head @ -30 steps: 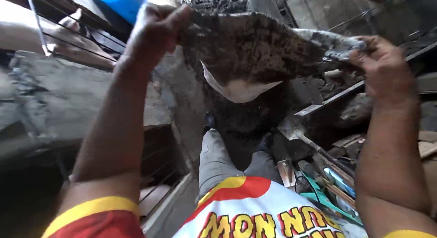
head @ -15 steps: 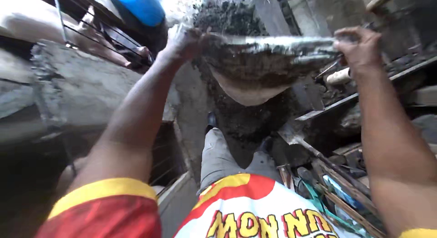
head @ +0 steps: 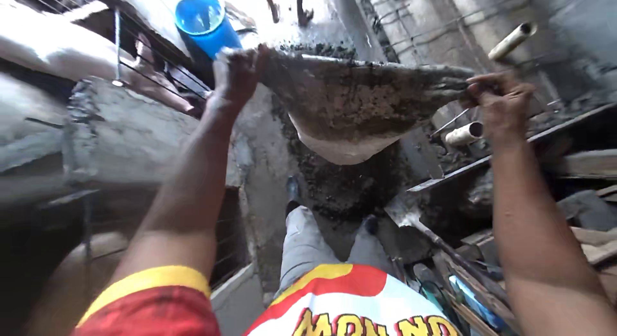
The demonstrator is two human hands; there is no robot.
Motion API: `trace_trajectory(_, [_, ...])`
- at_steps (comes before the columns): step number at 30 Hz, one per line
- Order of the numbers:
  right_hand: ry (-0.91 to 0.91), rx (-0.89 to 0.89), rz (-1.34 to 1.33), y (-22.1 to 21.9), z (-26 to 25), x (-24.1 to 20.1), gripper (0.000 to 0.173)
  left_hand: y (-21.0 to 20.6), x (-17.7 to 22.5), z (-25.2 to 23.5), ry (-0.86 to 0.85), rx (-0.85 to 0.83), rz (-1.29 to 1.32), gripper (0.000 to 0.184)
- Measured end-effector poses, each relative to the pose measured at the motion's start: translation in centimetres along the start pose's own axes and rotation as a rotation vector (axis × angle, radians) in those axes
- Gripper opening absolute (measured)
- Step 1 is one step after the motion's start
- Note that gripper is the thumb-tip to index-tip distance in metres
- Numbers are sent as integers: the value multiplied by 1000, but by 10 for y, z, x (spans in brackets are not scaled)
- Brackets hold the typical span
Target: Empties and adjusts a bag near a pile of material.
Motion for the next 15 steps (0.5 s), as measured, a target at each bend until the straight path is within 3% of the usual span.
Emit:
trace_trajectory(3, [-28, -28, 79, -12, 2, 20, 24, -33, 9, 36, 58, -143, -69, 43])
trace_trajectory(5, [-3, 67, 13, 1, -2, 22, 22, -30, 8, 46, 23, -66, -106, 55])
trace_trajectory(7, [42, 157, -139, 6, -8, 28, 19, -24, 9, 61, 61, 47, -44, 52])
trace_trajectory(9, [-11, 139, -204, -8, -10, 45, 17, -45, 2, 81, 170, -88, -61, 41])
trace_trajectory(11, [-26, 167, -232, -3, -12, 38, 19, -52, 2, 88, 123, -142, -158, 41])
trace_trajectory(15, [27, 285, -305, 11, 1, 17, 19, -9, 17, 99, 29, 201, -61, 48])
Point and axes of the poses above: each hand's wrist, its own z-axis away from the middle knuckle, its own y-axis out of the back of the hand, x = y × z, the point moved 10 cm from there along -z, towards the middle knuckle, and after that the axes turned 14 degrees about z, right-handed, at the moved point
